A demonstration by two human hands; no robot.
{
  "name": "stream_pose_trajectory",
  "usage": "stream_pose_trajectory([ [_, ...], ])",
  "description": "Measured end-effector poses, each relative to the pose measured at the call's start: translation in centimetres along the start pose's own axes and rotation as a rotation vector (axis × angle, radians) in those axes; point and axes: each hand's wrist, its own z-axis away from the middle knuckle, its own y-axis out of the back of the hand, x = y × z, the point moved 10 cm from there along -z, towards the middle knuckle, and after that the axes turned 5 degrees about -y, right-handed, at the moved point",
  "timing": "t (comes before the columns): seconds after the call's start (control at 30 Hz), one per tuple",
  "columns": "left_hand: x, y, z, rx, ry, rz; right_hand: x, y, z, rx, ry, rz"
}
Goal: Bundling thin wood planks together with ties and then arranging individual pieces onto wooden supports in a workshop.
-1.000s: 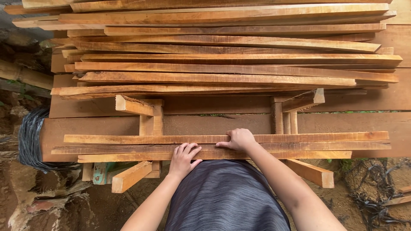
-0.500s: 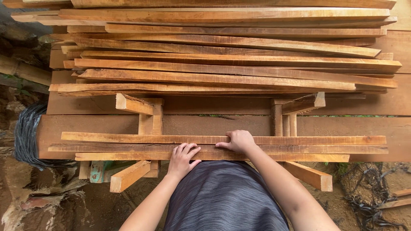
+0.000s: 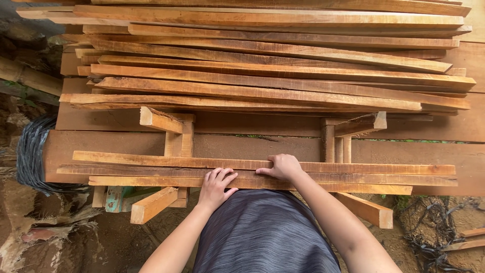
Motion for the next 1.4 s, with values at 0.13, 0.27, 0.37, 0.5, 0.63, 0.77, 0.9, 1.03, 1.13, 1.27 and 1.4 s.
stream_pose_trajectory([
  [0.13,0.2,0.4,0.0,0.016,-0.007,-0.012,0.5,-0.9,-1.3,-0.02,0.006,0.012],
  [0.27,0.6,0.3,-0.2,-0.003,-0.047,-0.082,0.6,-1.2,-1.7,-0.103,0.006,0.024],
  [0.37,0.7,-0.2,-0.3,-0.011,-0.064,-0.121,0.4,-1.4,-2.0,-0.13,0.008,0.045],
  [0.5,0.9,-0.5,-0.3,-0.005,-0.064,-0.14,0.2,-0.9,-1.6,-0.139,-0.007,0.031],
  [0.63,0.9,0.0,-0.4,0.025,-0.065,-0.145,-0.6,0.5,-0.4,-0.113,0.018,0.073],
  [0.77,0.9,0.2,-0.7,0.039,-0.079,-0.132,-0.3,0.6,-0.6,-0.102,0.021,0.053],
  [0.9,0.7,-0.3,-0.5,0.033,-0.086,-0.12,-0.5,0.4,-0.6,-0.105,0.029,0.042],
  [1.03,0.9,0.2,-0.7,0.024,-0.08,-0.112,-0.7,0.8,-0.5,-0.122,0.03,0.027],
  [1.13,1.1,0.4,-0.8,0.032,-0.085,-0.114,-0.7,1.0,-0.3,-0.119,0.031,0.019],
  [1.27,1.3,1.3,-1.2,0.047,-0.1,-0.123,-0.6,1.0,-0.7,-0.1,0.037,0.03],
  [1.4,0.5,0.4,-2.6,0.045,-0.075,-0.141,0.4,1.1,-2.7,-0.016,0.053,0.049],
])
